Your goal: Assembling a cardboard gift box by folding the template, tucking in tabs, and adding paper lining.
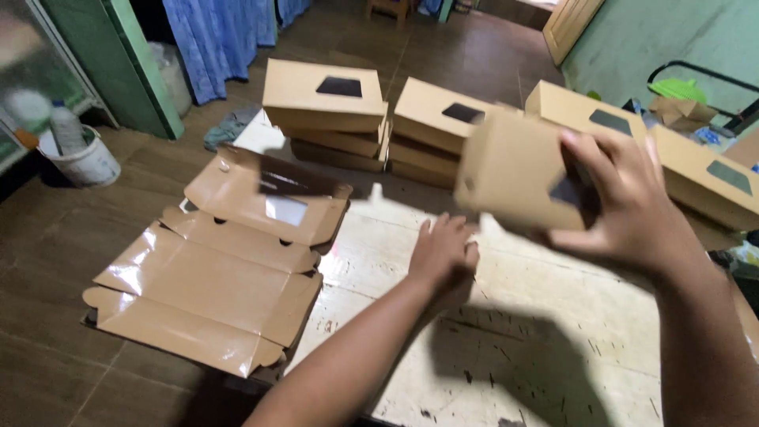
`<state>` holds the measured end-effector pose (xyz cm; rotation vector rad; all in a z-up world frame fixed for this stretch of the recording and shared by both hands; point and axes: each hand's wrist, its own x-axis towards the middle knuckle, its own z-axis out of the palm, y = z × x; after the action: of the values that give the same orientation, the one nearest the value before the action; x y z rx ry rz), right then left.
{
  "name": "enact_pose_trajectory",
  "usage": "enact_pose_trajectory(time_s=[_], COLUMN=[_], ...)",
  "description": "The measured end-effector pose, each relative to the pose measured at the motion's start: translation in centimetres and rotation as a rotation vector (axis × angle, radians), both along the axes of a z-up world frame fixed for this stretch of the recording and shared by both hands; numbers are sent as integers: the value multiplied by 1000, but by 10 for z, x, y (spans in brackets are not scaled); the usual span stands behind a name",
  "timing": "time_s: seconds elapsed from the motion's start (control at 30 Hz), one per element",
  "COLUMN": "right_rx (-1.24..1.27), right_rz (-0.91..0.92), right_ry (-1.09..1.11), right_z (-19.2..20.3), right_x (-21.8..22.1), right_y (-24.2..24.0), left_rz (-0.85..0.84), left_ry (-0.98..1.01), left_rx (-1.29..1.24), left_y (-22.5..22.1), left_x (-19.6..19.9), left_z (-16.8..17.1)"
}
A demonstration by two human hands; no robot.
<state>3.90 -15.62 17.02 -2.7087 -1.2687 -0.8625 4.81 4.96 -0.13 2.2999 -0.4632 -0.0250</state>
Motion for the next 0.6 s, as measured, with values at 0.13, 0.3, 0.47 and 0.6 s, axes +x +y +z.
enact_pose_trajectory(time_s=[0.13,0.3,0.47,0.6], right_rx=[-27,127,32,124], right_rz=[-129,-283,-402,-198], right_ry=[126,418,526,293], right_z=[25,4,-5,-5], right_x=[99,174,179,152], right_y=[45,89,101,81], left_rz=[-25,-269,-300,-319], left_ry=[-405,-69,-207,-134], left_rx=[235,381,419,545], left_y=[-18,-8,-16,-16], left_x=[13,-2,-5,-15], left_z=[-40,-24,-21,2])
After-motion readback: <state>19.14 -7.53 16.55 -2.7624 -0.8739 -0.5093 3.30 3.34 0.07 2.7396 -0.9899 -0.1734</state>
